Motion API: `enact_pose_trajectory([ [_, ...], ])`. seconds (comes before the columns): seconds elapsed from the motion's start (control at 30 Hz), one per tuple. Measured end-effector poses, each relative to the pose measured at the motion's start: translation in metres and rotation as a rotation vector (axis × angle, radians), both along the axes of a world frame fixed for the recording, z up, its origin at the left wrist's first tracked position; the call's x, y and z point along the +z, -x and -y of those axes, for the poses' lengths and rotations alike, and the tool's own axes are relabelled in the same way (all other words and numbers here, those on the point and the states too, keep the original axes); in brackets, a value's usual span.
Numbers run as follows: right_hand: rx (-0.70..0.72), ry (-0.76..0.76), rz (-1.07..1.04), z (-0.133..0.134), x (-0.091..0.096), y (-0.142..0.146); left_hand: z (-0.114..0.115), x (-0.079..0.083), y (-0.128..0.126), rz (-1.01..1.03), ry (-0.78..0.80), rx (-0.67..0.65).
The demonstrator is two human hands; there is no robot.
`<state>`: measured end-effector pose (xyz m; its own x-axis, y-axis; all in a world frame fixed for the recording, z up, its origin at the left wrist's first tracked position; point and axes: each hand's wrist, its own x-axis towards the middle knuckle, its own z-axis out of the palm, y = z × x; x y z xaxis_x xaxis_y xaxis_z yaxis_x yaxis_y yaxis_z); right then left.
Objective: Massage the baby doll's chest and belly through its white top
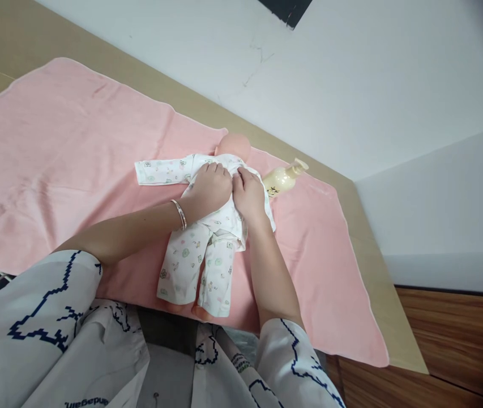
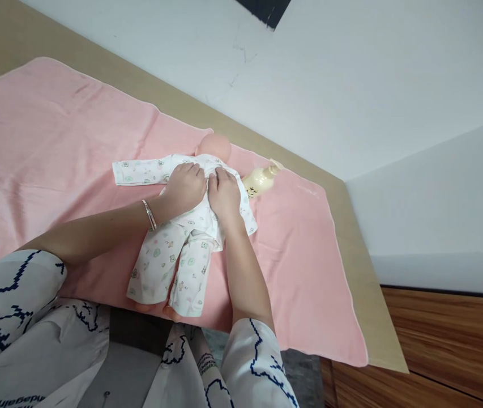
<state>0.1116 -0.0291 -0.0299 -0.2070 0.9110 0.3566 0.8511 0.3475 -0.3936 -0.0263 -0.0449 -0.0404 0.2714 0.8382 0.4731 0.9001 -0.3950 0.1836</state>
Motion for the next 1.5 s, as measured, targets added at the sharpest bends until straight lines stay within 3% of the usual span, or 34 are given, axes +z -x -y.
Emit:
enact_pose_trajectory([
  [0.3,-0.154,-0.078,0.01,0.007,0.003,-0.003,-0.011,-0.015,0.005,0.328,0.064,0.031],
  [0.57,-0.082,-0.073,-0.266,-0.016,-0.01,-0.022,-0.01,-0.017,0.004,0.333,0.098,0.019],
  [0.7,-0.075,-0.093,-0.285,-0.02,-0.016,-0.024,-0.01,-0.017,0.004,0.334,0.077,0.018],
  [0.9,-0.019,0.026,-0.374,-0.027,-0.02,-0.028,-0.007,-0.014,0.004,0.324,0.073,0.026],
  [1.5,-0.002,-0.015,-0.213,-0.035,-0.026,-0.022,-0.007,-0.012,0.003,0.347,0.082,0.016],
])
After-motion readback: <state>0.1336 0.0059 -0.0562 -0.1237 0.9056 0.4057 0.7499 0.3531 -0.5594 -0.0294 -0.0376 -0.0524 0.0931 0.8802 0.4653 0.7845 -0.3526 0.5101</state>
